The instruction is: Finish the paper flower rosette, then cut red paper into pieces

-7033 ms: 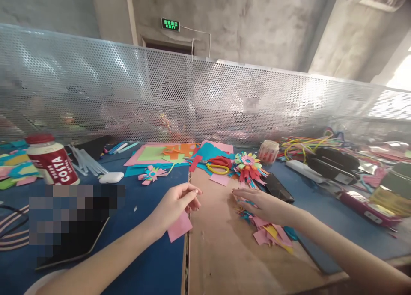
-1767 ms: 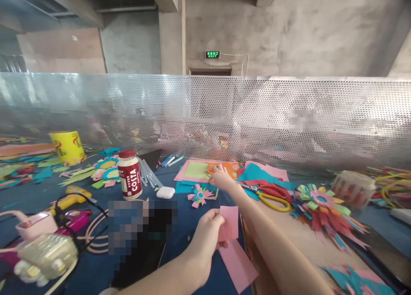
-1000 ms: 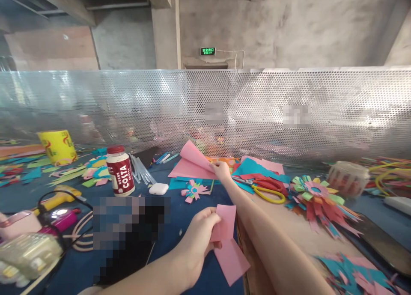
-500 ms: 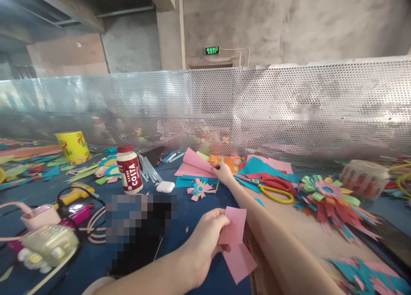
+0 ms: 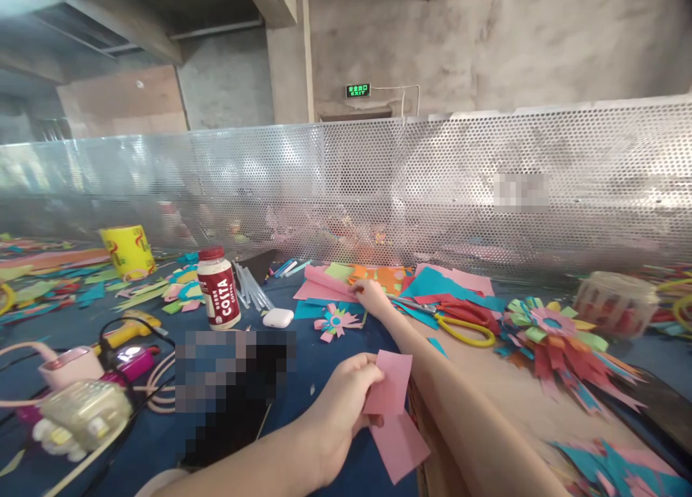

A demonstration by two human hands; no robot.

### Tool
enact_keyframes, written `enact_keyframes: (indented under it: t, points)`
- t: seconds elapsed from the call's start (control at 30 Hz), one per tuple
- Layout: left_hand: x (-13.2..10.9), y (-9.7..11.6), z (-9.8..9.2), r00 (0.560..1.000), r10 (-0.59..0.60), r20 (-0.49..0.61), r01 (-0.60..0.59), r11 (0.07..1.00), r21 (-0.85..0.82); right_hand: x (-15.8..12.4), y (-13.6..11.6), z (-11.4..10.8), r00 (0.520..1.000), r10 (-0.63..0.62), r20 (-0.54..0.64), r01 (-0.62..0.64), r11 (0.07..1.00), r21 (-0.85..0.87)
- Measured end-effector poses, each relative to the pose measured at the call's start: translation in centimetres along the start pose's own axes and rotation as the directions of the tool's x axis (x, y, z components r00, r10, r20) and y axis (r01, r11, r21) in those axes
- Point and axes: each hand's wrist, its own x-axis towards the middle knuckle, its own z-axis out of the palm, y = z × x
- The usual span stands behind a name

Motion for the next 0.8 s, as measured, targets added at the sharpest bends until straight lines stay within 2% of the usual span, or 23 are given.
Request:
enact_keyframes:
  t: [0.17, 0.47, 0.63, 0.8]
  points:
    - [0.1, 0.0, 0.0, 1.0, 0.008, -0.002, -0.008, 1.0, -0.007, 0.6, 0.9, 0.2, 0.985, 0.148, -0.088, -0.137, 0.983, 0.121]
    - [-0.2, 0.2, 0.2, 1.0, 0.005, 0.014, -0.005, 1.0, 0.023, 0.9, 1.8, 1.2, 0.96, 0.269, -0.079, -0.229, 0.915, 0.334]
    - [-0.2, 0.1, 0.1, 1.0, 0.015, 0.015, -0.016, 0.999, 0.032, 0.9, 1.7, 1.3, 0.948, 0.305, -0.096, -0.256, 0.904, 0.342]
    - [-0.1, -0.2, -0.1, 1.0, 0.006, 0.019, -0.007, 0.999, 0.034, 0.7, 0.9, 0.8, 0.931, 0.344, -0.119, -0.312, 0.923, 0.224]
